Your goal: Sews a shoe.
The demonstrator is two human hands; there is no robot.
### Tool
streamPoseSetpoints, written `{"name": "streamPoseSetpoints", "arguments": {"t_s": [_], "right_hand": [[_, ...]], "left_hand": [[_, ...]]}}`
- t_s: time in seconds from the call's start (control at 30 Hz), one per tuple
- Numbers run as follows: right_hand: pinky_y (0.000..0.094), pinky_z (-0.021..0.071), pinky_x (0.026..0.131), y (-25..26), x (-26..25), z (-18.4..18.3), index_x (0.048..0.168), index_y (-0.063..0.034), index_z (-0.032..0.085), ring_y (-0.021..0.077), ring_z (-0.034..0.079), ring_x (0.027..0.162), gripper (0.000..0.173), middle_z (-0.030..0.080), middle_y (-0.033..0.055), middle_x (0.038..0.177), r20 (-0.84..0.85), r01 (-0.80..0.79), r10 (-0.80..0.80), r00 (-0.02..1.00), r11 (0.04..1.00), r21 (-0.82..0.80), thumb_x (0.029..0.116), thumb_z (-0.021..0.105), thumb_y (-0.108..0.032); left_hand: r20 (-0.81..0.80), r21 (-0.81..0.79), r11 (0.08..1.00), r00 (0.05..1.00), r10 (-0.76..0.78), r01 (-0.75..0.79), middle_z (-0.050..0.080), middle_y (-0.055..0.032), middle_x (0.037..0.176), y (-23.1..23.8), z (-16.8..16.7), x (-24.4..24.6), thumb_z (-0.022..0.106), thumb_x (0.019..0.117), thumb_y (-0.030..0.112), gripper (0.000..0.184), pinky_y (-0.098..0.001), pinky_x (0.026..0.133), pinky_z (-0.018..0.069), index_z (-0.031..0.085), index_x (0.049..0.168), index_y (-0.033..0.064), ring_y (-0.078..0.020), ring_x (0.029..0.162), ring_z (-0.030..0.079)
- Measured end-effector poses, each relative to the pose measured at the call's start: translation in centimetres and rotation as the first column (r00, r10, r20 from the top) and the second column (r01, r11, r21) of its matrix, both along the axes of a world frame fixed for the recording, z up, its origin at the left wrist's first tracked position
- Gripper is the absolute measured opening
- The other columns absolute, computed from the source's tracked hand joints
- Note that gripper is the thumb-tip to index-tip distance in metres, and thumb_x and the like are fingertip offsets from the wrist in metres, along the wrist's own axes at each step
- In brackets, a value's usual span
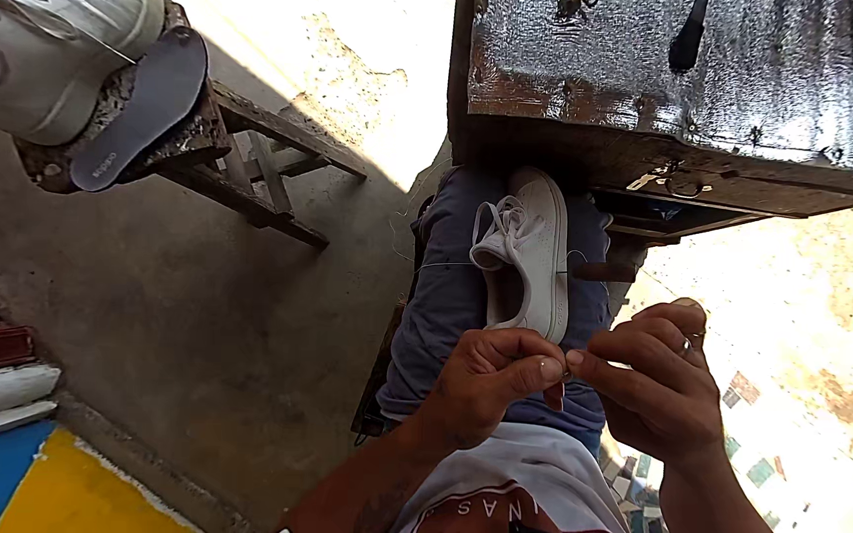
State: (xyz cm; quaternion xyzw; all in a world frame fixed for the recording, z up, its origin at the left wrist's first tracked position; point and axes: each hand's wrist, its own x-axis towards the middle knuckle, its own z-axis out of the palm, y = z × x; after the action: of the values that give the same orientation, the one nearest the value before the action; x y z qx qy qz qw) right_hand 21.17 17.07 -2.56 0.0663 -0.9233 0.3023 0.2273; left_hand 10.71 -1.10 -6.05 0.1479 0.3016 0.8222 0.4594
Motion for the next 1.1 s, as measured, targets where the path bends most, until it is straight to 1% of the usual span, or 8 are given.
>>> {"name": "streamPoseSetpoints", "arguments": {"t_s": [0.57,0.7,0.77,0.83,0.93,1.0,1.03,1.1], "right_hand": [[0.0345,0.0352,0.101,-0.1,-0.1,-0.3,0.113,-0.0172,0.070,0.0103,0.057,0.094,0.018,0.065,0.0001,0.096,-0.012,-0.030,0.030,0.999,1.000,-0.002,0.0998,0.059,-0.012],[0.0341,0.0361,0.101,-0.3,-0.1,-0.4,0.114,-0.0180,0.071,0.0103,0.057,0.095,0.018,0.065,0.0001,0.097,-0.012,-0.019,0.019,1.000,1.000,-0.021,0.1001,0.060,-0.013],[0.0342,0.0366,0.101,-0.4,-0.1,-0.4,0.114,-0.0190,0.071,0.0098,0.058,0.095,0.018,0.067,-0.0006,0.098,-0.009,0.024,-0.024,1.000,1.000,-0.014,0.1000,0.061,-0.014],[0.0346,0.0366,0.101,-0.5,-0.2,-0.4,0.114,-0.0190,0.072,0.0095,0.058,0.095,0.018,0.067,-0.0010,0.098,-0.016,0.066,-0.066,0.998,0.998,0.007,0.1000,0.061,-0.014],[0.0355,0.0361,0.100,-1.1,-0.2,0.0,0.112,-0.0182,0.072,0.0102,0.059,0.093,0.016,0.068,-0.0009,0.096,-0.017,0.118,-0.118,0.993,0.992,0.053,0.0999,0.062,-0.015],[0.0352,0.0361,0.099,-1.3,-0.3,0.1,0.111,-0.0182,0.073,0.0107,0.058,0.091,0.015,0.068,-0.0006,0.095,-0.023,0.149,-0.148,0.989,0.986,0.070,0.0997,0.063,-0.015],[0.0350,0.0365,0.098,-1.3,-0.3,0.0,0.109,-0.0183,0.073,0.0108,0.058,0.091,0.014,0.068,-0.0007,0.094,-0.027,0.169,-0.167,0.986,0.983,0.076,0.0993,0.064,-0.015],[0.0347,0.0373,0.097,-1.0,-0.1,0.0,0.108,-0.0185,0.074,0.0110,0.059,0.092,0.014,0.069,-0.0007,0.093,-0.029,0.210,-0.208,0.978,0.975,0.076,0.0990,0.064,-0.015]], "left_hand": [[0.051,-0.062,0.998,0.999,0.009,-0.006,0.071,-0.0023,0.085,0.1,0.3,0.3,0.062,0.1005,0.012,0.015,-0.0264,0.073,0.0600,0.074,0.098,0.0023,-0.0083,0.076,0.069],[0.084,0.005,1.000,0.996,-0.007,0.006,0.072,-0.0038,0.089,-0.2,-0.2,0.2,0.060,0.1018,0.017,0.019,-0.0292,0.077,0.0604,0.074,0.100,0.0030,-0.0109,0.081,0.071],[-0.039,0.012,1.000,0.999,0.006,-0.006,0.074,-0.0039,0.097,-0.6,-0.5,-0.1,0.055,0.1050,0.026,0.030,-0.0299,0.081,0.0596,0.074,0.107,0.0035,-0.0111,0.088,0.071],[-0.336,-0.083,0.990,0.939,0.076,-0.110,0.073,-0.0029,0.100,-0.8,-0.2,-0.3,0.053,0.1060,0.032,0.034,-0.0278,0.082,0.0588,0.073,0.109,0.0037,-0.0088,0.090,0.069],[-0.776,-0.181,0.895,0.619,0.125,-0.408,0.070,0.0000,0.094,-0.4,0.7,-0.1,0.066,0.1008,0.032,0.027,-0.0242,0.083,0.0563,0.070,0.101,0.0055,-0.0050,0.090,0.066],[-0.877,-0.188,0.832,0.470,0.096,-0.521,0.072,0.0007,0.092,-0.2,1.0,-0.2,0.069,0.0987,0.026,0.019,-0.0258,0.083,0.0517,0.073,0.097,0.0075,-0.0048,0.089,0.065],[-0.885,-0.191,0.829,0.457,0.086,-0.526,0.074,0.0000,0.093,-0.3,1.1,-0.4,0.067,0.0997,0.021,0.016,-0.0260,0.084,0.0525,0.074,0.097,0.0069,-0.0053,0.091,0.066],[-0.852,-0.209,0.848,0.517,0.087,-0.487,0.074,-0.0028,0.097,-0.6,1.0,-0.8,0.063,0.1022,0.016,0.017,-0.0259,0.084,0.0565,0.075,0.100,0.0037,-0.0073,0.093,0.068]]}}
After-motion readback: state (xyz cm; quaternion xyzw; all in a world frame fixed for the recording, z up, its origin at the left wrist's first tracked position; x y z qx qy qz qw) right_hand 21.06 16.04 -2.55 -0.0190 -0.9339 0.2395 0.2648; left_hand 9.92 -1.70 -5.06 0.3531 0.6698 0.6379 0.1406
